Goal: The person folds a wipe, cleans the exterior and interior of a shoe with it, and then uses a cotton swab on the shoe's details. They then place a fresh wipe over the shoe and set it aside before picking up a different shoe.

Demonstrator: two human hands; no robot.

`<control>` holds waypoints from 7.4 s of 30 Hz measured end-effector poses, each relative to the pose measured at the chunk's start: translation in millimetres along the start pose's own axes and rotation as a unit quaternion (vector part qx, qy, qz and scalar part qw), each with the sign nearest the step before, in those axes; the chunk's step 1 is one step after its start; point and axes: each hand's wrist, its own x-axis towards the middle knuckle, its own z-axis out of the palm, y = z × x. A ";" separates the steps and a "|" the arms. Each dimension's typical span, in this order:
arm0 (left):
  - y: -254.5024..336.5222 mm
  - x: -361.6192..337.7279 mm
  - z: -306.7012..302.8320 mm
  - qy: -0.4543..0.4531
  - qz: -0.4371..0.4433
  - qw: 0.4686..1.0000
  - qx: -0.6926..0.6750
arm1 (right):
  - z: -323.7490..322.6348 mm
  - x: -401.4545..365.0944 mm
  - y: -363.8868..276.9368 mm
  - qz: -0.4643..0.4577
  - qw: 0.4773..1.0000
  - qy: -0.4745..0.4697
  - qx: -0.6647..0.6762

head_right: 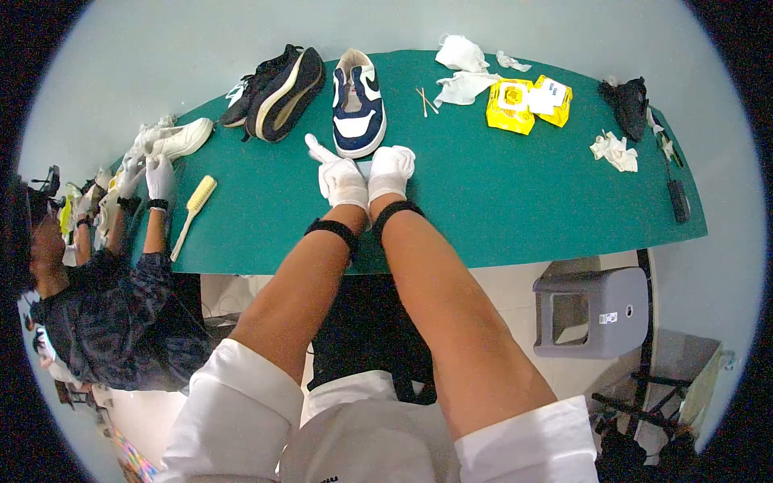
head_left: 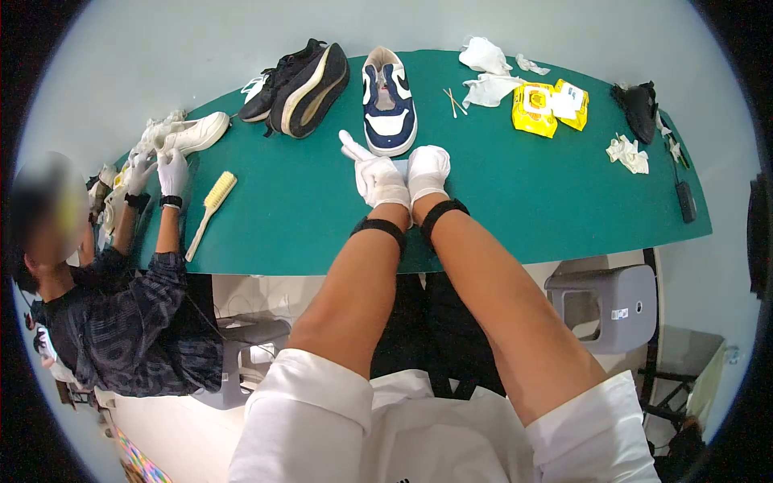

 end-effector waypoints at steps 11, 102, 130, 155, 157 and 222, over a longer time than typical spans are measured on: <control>-4.3 -3.2 7.3 0.068 -0.003 0.998 0.012 | 17.7 9.0 15.9 -0.025 0.998 0.013 -0.047; -4.6 199.1 174.2 -0.191 0.060 0.297 -0.934 | -158.5 27.4 -21.2 -0.139 0.976 -0.150 -0.073; -87.2 87.5 181.1 0.143 -0.030 0.502 -0.853 | -160.1 25.1 -24.2 -0.124 0.978 -0.167 -0.032; -338.1 15.9 312.0 0.583 -0.337 0.261 -0.691 | -157.0 24.4 -25.1 -0.159 0.970 -0.169 -0.070; -323.5 22.3 332.7 0.560 -0.342 0.329 -0.679 | -156.5 24.7 -25.1 -0.162 0.969 -0.170 -0.074; -19.5 179.9 180.0 0.002 -0.091 0.343 -0.935 | -157.8 26.8 -21.5 -0.137 0.973 -0.181 -0.041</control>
